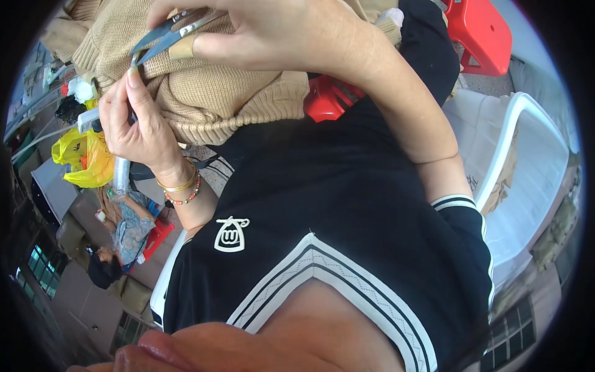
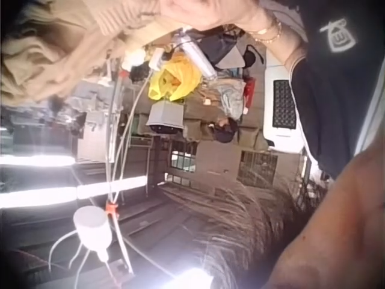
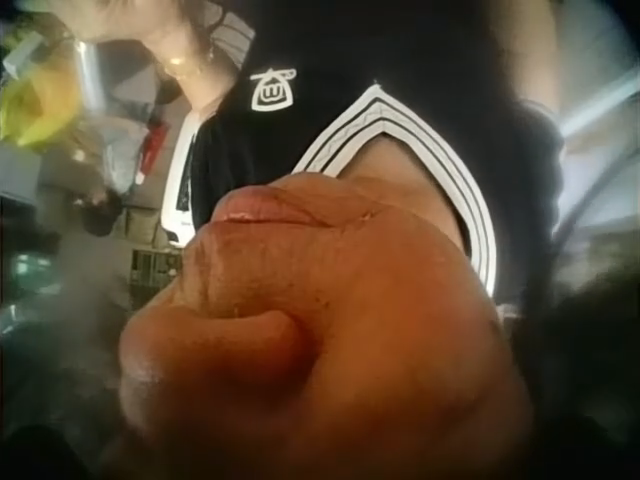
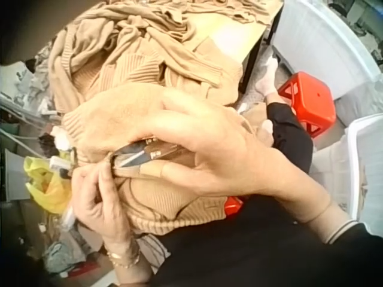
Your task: Trimming loose threads and excess yarn from a beige knitted sweater using thread snips.
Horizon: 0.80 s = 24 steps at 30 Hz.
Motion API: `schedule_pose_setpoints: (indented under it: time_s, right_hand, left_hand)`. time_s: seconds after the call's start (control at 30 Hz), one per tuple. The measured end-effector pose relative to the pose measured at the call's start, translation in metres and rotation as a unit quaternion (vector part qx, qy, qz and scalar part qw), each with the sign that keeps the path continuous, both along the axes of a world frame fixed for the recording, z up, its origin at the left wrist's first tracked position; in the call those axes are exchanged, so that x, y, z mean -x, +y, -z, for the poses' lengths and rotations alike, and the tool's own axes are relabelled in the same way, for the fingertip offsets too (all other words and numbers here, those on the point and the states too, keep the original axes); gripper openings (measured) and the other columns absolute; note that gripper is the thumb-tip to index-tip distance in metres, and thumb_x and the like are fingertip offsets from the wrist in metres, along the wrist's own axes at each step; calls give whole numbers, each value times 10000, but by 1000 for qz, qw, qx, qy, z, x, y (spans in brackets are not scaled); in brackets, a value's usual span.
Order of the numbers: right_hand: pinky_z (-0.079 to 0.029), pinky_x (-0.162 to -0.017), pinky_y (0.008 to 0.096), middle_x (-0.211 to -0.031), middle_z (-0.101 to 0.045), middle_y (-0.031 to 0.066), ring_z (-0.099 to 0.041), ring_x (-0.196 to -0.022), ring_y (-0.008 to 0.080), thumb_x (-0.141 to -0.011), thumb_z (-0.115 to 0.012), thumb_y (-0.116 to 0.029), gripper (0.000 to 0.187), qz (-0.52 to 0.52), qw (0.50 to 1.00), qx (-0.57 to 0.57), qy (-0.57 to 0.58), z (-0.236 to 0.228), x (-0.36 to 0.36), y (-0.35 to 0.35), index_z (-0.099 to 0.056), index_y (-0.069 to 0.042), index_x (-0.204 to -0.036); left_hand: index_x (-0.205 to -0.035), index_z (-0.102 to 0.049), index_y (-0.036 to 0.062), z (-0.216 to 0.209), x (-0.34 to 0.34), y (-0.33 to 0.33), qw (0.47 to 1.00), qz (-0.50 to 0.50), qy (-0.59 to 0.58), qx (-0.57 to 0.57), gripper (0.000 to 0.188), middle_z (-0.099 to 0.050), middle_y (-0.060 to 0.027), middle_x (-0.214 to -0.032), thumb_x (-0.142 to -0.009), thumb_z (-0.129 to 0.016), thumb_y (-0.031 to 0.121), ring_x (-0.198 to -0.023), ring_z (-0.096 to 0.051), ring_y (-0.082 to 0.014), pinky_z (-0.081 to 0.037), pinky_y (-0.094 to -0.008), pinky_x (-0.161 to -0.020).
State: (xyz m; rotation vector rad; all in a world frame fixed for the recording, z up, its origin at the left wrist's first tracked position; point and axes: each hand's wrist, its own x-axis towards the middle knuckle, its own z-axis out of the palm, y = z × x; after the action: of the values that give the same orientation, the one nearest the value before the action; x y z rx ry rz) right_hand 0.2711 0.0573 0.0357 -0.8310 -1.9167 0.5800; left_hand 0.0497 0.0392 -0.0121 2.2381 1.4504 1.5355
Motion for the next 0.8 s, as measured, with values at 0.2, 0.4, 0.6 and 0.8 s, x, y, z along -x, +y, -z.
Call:
schedule_pose_setpoints:
  time_s: [0.2, 0.4, 0.6, 0.8]
  right_hand:
    - [-451, -626, 330, -840, -515, 85, -556, -739, 243, -782, -734, -111, 283, 47, 985, -111, -121, 11, 3, 9, -689, -83, -1060]
    - [-460, -613, 334, -845, -540, 64, -576, -761, 238, -735, -763, -100, 274, 72, 986, -110, -102, 12, 10, 11, -713, -95, -1004]
    - [-474, -619, 330, -848, -556, 53, -585, -763, 230, -696, -771, -66, 317, 92, 982, -146, -72, 18, 16, 19, -717, -98, -1007]
    - [-456, -593, 326, -833, -556, 37, -581, -745, 208, -676, -771, -59, 316, 106, 971, -199, -82, 19, 19, 22, -727, -104, -986]
  left_hand:
    - [-960, -742, -14, -1, -2, 0, 995, 4, -83, 47, 96, -649, -68, -859, -883, -709, 32, -749, -593, -119, -463, -225, -671]
    - [-968, -741, -18, 0, 1, 1, 995, 9, -89, 49, 105, -659, -72, -869, -879, -711, 30, -765, -597, -121, -463, -226, -693]
    - [-970, -743, -12, -2, 3, 6, 994, 19, -97, 37, 107, -662, -67, -861, -872, -715, 18, -747, -596, -116, -463, -224, -675]
    - [-968, -746, -6, -3, 3, 6, 994, 18, -100, 29, 109, -655, -60, -846, -862, -723, 9, -726, -590, -105, -456, -215, -651]
